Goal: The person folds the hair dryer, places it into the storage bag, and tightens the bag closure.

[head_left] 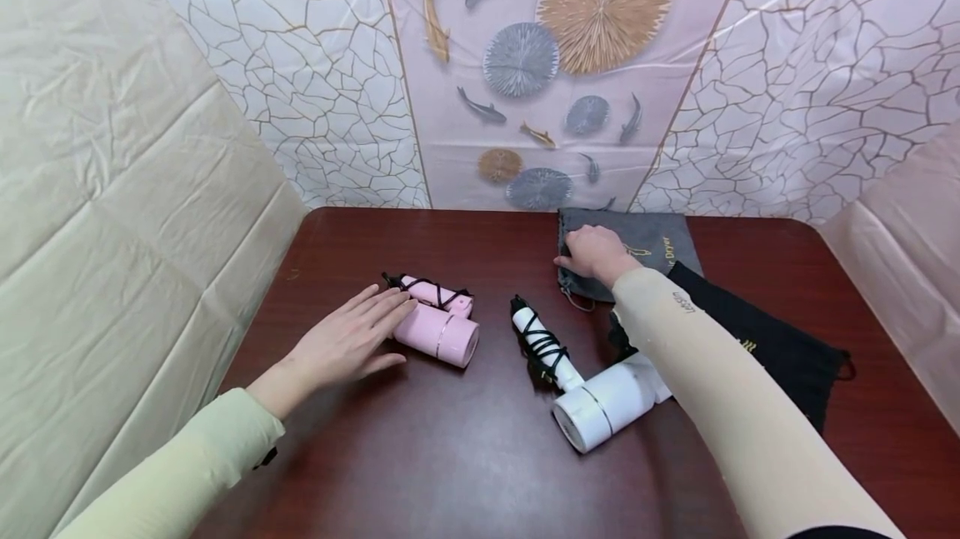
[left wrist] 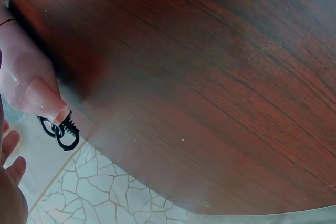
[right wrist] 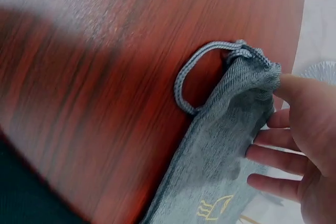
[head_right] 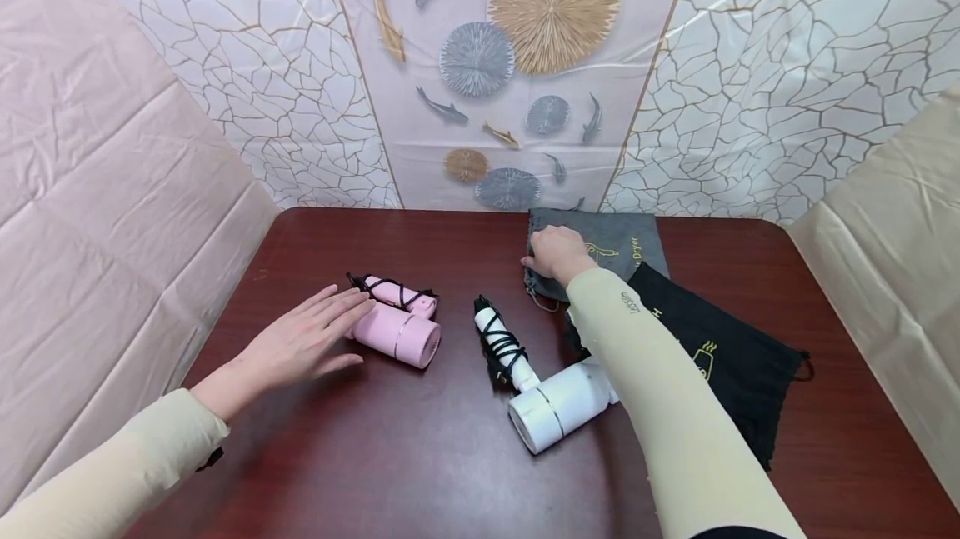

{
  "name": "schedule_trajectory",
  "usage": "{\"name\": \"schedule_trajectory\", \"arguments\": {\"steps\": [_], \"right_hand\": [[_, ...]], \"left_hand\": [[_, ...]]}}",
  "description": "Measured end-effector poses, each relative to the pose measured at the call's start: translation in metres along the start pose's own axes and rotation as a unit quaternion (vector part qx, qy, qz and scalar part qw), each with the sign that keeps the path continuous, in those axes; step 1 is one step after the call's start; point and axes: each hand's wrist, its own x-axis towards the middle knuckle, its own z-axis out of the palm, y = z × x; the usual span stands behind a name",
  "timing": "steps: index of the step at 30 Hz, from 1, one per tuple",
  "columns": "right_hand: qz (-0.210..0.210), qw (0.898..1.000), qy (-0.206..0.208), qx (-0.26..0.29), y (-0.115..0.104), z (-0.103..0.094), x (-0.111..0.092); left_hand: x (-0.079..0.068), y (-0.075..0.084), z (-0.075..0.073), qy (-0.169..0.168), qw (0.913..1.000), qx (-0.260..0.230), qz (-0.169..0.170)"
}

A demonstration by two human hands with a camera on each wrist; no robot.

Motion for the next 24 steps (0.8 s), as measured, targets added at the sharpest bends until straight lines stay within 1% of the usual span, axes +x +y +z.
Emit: {"name": "schedule_trajectory", "arguments": {"steps": [3,10,16,20,24], "right_hand": [[-0.016,1.0,0.005,-0.007,0.004,0.001,0.0],[-0.058,0.998,0.026,0.003,0.016,-0.001,-0.003],[-0.083,0.994,0.05,0.041,0.024,0.0,-0.009],[-0.096,0.991,0.069,0.07,0.028,0.001,-0.014],[-0.1,0.986,0.081,0.106,0.029,-0.002,-0.021]], "left_hand": [[0.0,-0.001,0.002,-0.003,1.0,0.0,-0.001],[0.003,-0.007,0.004,-0.007,1.0,-0.004,-0.003],[0.006,-0.009,0.006,0.001,0.9999,-0.011,0.004],[0.007,-0.009,0.006,-0.001,0.9999,-0.01,0.006],[0.007,-0.009,0.007,-0.005,0.9999,-0.012,0.007]]}}
